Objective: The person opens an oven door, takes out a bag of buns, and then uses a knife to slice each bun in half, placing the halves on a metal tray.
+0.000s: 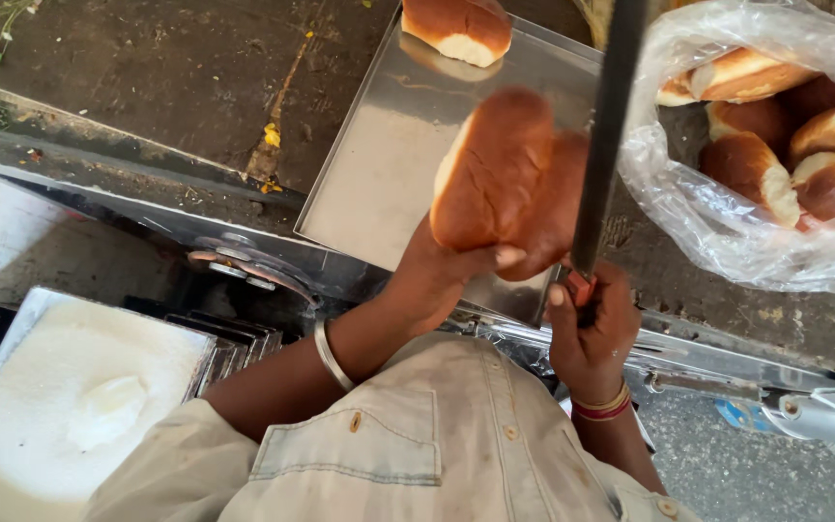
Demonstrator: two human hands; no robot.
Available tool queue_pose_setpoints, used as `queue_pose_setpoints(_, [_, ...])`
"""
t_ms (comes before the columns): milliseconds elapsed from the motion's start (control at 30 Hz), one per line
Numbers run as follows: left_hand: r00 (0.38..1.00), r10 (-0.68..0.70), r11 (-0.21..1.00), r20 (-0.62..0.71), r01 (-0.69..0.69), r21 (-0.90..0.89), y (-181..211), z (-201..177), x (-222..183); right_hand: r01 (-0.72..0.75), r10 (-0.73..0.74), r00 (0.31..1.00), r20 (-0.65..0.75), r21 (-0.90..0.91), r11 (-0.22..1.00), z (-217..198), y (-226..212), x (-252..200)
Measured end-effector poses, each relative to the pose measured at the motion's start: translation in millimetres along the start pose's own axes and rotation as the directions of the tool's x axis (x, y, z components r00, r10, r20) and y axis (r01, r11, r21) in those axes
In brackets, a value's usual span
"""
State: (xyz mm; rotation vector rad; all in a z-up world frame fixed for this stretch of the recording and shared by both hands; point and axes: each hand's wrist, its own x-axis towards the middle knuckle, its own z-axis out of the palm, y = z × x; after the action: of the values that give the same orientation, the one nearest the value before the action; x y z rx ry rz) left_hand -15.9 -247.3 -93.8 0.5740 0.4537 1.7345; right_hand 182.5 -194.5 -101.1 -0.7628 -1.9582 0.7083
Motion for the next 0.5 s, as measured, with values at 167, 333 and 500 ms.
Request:
queue_pose_setpoints(167, [0.986,-0.1,0.987,0.136,0.081,0.135,10,-15,7,0.028,-0.035,0.999,-0.026,-0.213,0.977,-10,0,12])
queue_pose_setpoints(333, [0.975,-0.175,0.984,0.134,0.174,0.019,36,-19,16,0.181,-0.181,0.983,0.023,-0.249,0.952,-23,-11,36])
queue_pose_setpoints(500, [0.99,-0.068,0.998,0.123,0.068,0.009,27,-8,38,-0.02,0.015,0.999,-0.048,-0.099,0.995,-22,-28,30])
